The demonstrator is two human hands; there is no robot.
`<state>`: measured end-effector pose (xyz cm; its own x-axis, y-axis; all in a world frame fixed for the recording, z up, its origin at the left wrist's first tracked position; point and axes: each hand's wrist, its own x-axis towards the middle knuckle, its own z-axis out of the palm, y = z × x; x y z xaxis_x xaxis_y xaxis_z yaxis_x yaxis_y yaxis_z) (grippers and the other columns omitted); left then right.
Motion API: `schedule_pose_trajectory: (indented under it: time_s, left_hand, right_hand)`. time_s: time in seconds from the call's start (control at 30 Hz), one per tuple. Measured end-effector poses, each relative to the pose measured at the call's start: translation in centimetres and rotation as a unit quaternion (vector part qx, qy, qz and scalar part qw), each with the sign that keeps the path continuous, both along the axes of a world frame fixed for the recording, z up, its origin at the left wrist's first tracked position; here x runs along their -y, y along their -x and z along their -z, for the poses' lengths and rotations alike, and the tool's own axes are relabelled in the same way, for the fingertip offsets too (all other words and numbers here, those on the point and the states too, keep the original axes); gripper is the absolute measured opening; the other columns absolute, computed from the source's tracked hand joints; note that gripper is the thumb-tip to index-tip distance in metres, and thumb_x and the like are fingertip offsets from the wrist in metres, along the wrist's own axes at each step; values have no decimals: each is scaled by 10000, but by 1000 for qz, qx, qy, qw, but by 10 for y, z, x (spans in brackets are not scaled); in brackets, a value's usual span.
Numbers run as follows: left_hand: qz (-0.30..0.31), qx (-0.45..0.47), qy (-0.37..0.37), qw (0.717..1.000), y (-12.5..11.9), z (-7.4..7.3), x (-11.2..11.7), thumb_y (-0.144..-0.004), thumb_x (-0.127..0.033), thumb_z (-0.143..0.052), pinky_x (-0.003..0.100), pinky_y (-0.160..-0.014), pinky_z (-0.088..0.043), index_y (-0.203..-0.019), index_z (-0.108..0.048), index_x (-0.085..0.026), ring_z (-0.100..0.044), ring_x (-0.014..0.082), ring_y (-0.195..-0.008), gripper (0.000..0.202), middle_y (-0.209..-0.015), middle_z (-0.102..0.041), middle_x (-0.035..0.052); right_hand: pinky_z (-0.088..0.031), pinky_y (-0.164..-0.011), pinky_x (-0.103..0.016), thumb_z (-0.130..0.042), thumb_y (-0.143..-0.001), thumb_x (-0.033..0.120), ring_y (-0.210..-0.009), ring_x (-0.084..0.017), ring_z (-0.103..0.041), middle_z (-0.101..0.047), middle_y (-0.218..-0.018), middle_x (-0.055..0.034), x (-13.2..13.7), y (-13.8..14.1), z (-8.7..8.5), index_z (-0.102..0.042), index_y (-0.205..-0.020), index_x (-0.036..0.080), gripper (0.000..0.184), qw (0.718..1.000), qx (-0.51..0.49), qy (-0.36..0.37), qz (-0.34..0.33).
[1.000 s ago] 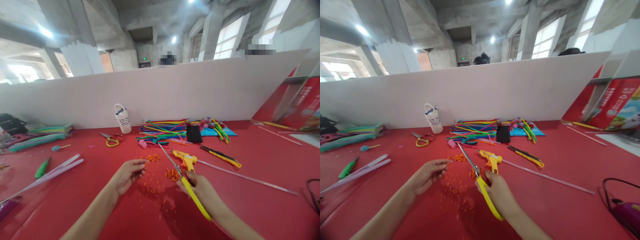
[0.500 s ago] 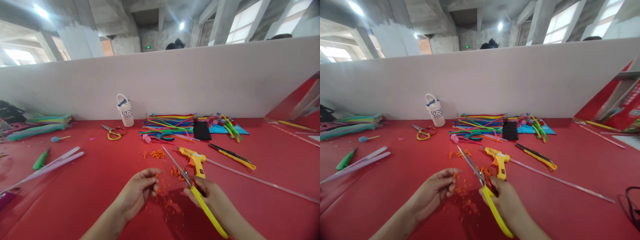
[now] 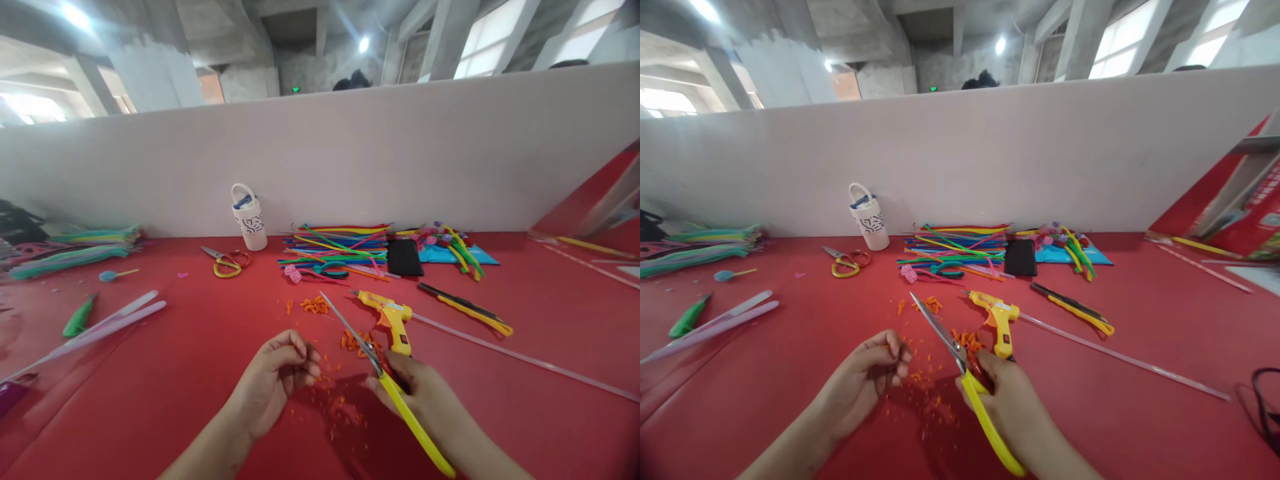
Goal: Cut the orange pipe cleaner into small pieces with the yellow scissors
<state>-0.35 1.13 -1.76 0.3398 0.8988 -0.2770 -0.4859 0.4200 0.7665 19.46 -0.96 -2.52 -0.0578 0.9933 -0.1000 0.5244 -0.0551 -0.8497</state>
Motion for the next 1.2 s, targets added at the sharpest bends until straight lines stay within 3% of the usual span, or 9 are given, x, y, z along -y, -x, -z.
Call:
schedule_pose_trajectory:
  time_s: [0.23,0.33,0.4,0.47,0.57,0.73,0.87,1.0,1.2]
  left_hand:
    - [57,109,61,991,-5,-4,0,-725,-209,-409,356,-890,-369,-855,-602,-62,-527,243,-1006,275,-1001,-617,169]
    - [65,78,30,994,-7,-5,-1,-770,-384,-375,368,-864,-372,-915,-574,-101,-506,248,-1023,376,-1070,-578,156]
    - [41,-54,-46,997,-4,-4,-2,-743,-363,-440,317,-745,-420,-870,-574,-147,-559,207,-877,284,-953,-613,99]
    - [60,-255,-155,953,1,-4,-1,-658,-218,-539,242,-600,-404,-739,-584,-159,-546,149,-667,110,-713,-600,24]
    - [173,-435,-267,842,7,-8,4,-616,-105,-486,205,-509,-347,-643,-582,-170,-472,110,-548,120,-576,-521,-23]
    - [220,-536,-406,707,-5,-10,18,-614,-77,-467,232,-622,-367,-666,-590,-179,-499,135,-643,167,-718,-570,12]
    - [229,-564,-438,662,-13,-3,21,-625,-64,-428,249,-618,-371,-627,-572,-164,-491,148,-626,175,-698,-565,38]
    - [188,-557,-396,706,-13,1,17,-611,-58,-424,233,-574,-352,-593,-544,-167,-461,125,-577,163,-628,-532,9]
    - [68,-369,-168,912,-12,1,6,-647,-188,-536,216,-482,-357,-762,-581,-161,-459,93,-456,126,-527,-501,-35]
  right_hand:
    - [-235,-403,-199,-490,-615,349,-452,-87,-259,-296,-481,58,1,-1,-3,-329,-516,210,234,998,49,-35,3]
    - [-255,-411,-196,-470,-636,320,-461,-91,-276,-309,-488,57,8,3,-10,-331,-537,215,200,997,52,-54,-1]
    - [-250,-405,-192,-487,-621,277,-459,-89,-276,-315,-487,61,13,6,-14,-316,-536,217,201,996,58,-64,-17]
    - [-242,-395,-190,-511,-595,236,-451,-85,-276,-324,-479,64,17,8,-15,-296,-526,218,227,995,59,-71,-35]
    - [-249,-396,-187,-522,-587,221,-448,-84,-299,-346,-477,65,17,6,-15,-326,-529,216,204,995,64,-76,-26]
    - [-288,-424,-194,-488,-673,344,-477,-97,-353,-398,-514,49,9,-1,-14,-474,-634,201,149,994,82,-75,23]
    - [-300,-438,-196,-475,-690,382,-495,-103,-379,-428,-535,40,7,-3,-15,-496,-652,192,194,993,90,-79,24]
    - [-304,-439,-193,-483,-686,365,-492,-99,-363,-417,-535,41,9,-2,-15,-503,-659,191,177,994,75,-79,13]
    - [-274,-422,-187,-498,-661,321,-474,-89,-315,-352,-513,57,10,1,-12,-409,-588,206,164,997,50,-60,4]
